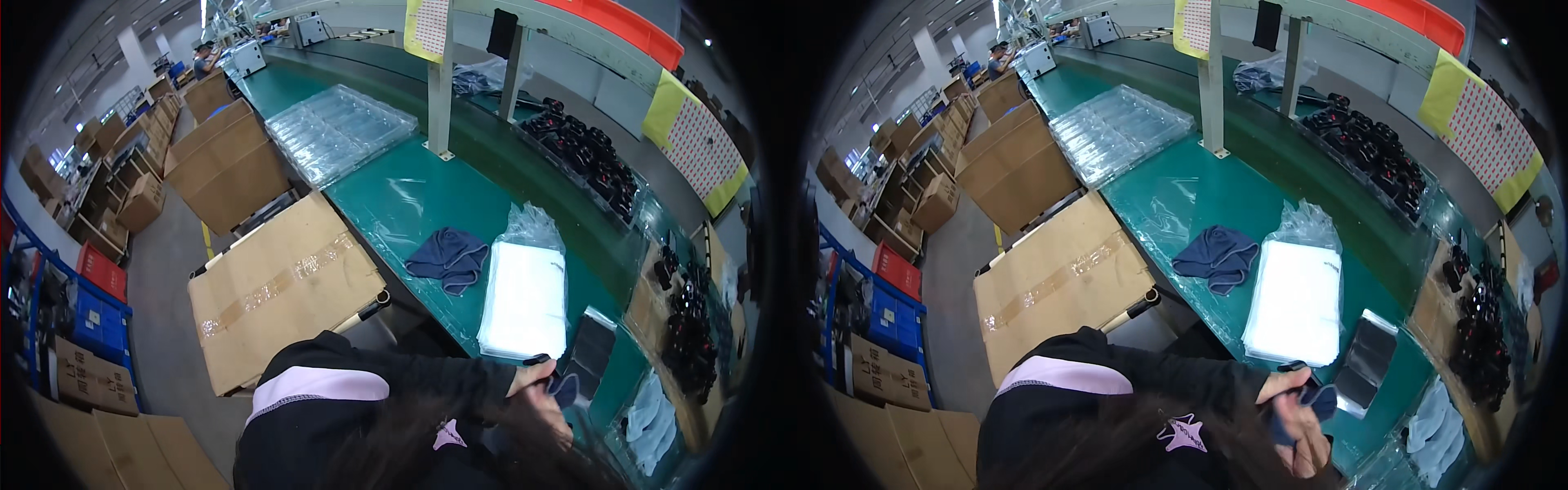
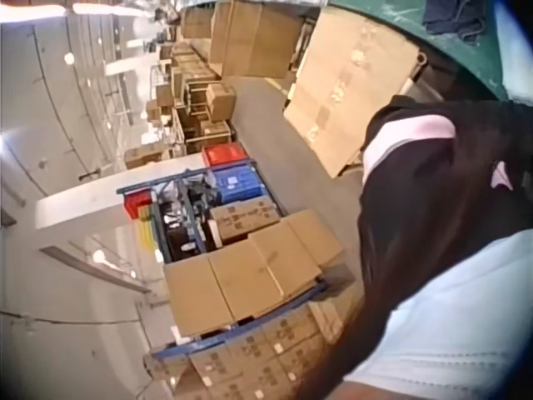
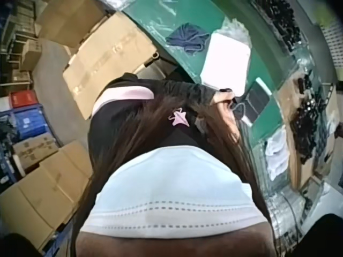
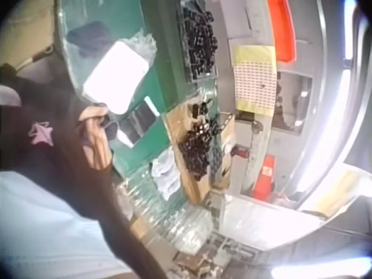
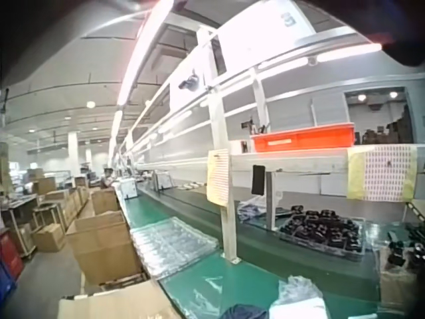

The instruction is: Inspecting, cleaning with a cloth, and packaging electronic handheld devices into plastic bags on an assembly line.

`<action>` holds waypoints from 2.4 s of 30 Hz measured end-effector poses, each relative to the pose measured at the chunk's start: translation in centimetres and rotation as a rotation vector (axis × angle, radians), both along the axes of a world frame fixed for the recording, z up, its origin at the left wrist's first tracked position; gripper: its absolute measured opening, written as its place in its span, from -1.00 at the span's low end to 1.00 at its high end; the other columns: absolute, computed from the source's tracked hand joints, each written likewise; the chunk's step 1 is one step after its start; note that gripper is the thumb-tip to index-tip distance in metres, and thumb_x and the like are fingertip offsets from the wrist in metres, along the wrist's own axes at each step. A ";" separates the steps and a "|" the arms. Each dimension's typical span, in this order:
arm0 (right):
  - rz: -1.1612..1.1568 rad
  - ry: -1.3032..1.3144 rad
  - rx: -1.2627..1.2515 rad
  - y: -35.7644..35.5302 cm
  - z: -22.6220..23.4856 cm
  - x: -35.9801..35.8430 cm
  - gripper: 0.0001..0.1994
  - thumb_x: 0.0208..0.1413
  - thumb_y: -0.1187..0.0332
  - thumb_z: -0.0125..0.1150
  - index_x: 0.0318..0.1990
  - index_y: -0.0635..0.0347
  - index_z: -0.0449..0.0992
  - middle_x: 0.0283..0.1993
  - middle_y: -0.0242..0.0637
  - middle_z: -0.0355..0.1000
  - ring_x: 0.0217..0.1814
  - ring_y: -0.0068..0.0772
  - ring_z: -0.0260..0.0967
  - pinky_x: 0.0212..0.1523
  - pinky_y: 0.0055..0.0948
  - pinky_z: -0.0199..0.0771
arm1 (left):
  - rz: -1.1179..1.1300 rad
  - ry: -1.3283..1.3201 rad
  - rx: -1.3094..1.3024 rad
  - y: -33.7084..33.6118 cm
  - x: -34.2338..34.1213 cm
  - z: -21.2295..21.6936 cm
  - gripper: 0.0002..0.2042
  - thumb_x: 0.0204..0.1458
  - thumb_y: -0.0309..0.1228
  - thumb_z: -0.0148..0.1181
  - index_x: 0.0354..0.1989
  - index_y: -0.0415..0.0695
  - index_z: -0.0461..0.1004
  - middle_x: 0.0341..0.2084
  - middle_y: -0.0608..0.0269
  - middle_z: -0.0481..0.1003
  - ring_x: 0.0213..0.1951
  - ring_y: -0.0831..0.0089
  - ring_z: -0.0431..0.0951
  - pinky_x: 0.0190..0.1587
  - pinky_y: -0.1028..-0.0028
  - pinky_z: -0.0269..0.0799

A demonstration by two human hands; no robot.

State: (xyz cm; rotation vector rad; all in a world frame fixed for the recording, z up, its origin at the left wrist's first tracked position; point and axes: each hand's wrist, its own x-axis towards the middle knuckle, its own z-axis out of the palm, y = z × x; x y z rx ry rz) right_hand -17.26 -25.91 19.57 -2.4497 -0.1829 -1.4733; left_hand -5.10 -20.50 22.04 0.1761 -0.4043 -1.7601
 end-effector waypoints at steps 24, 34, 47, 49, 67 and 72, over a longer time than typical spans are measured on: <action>0.345 0.735 1.083 0.0 11.7 -2.4 -0.74 0.18 0.30 -0.09 -0.38 0.34 0.41 -0.42 -0.14 0.52 -0.26 -0.32 0.49 -0.10 -0.40 0.41 | 0.176 -0.771 0.140 -4.5 4.0 0.4 -0.27 -0.15 0.36 -0.05 -0.32 -0.21 0.46 -0.47 0.22 0.45 -0.47 0.47 0.47 -0.41 0.52 0.41; -0.941 0.394 0.362 -12.2 10.1 -7.1 -0.58 0.11 0.21 0.03 0.06 0.30 0.28 -0.05 0.02 0.33 -0.03 -0.06 0.30 -0.02 -0.23 0.29 | 0.097 -0.079 0.444 -1.9 5.5 1.3 -0.70 -0.08 -0.44 0.14 -0.13 -0.10 0.30 -0.23 0.10 0.44 -0.18 0.25 0.48 -0.13 0.19 0.43; -0.275 0.459 0.569 -0.8 6.0 0.7 -0.37 -0.38 0.33 0.45 -0.03 0.33 0.37 -0.29 -0.12 0.43 -0.32 -0.36 0.43 -0.33 -0.50 0.43 | 0.395 -0.349 0.461 -0.6 4.2 1.3 -0.26 -0.14 -0.35 0.35 0.18 -0.25 0.03 -0.20 0.03 0.45 -0.23 0.35 0.52 -0.13 0.36 0.45; -0.237 0.456 0.719 0.4 6.2 1.1 -0.30 -0.37 0.33 0.46 0.04 0.30 0.29 -0.27 -0.14 0.42 -0.28 -0.39 0.42 -0.28 -0.52 0.41 | 0.402 -0.131 0.432 -1.0 3.3 0.7 -0.33 -0.14 -0.41 0.33 0.14 -0.14 0.09 -0.24 0.08 0.45 -0.22 0.33 0.52 -0.13 0.30 0.46; -0.071 0.323 0.499 3.3 7.8 1.6 -0.56 -0.29 0.19 0.45 -0.46 0.24 0.28 -0.54 -0.20 0.24 -0.54 -0.24 0.22 -0.52 -0.41 0.24 | 0.045 0.306 0.212 -2.7 7.1 -0.1 -0.51 0.16 0.01 -0.20 0.08 -0.12 0.25 -0.25 0.06 0.45 -0.37 0.23 0.52 -0.44 0.29 0.44; -0.033 0.440 0.309 1.7 7.1 0.2 -0.46 -0.35 0.12 0.47 -0.30 0.28 0.36 -0.44 -0.15 0.35 -0.44 -0.19 0.35 -0.44 -0.36 0.35 | 0.301 -0.237 0.356 -0.6 6.2 3.1 -0.52 0.13 -0.03 -0.08 0.10 -0.10 0.20 -0.11 0.04 0.41 -0.26 0.24 0.55 -0.32 0.39 0.56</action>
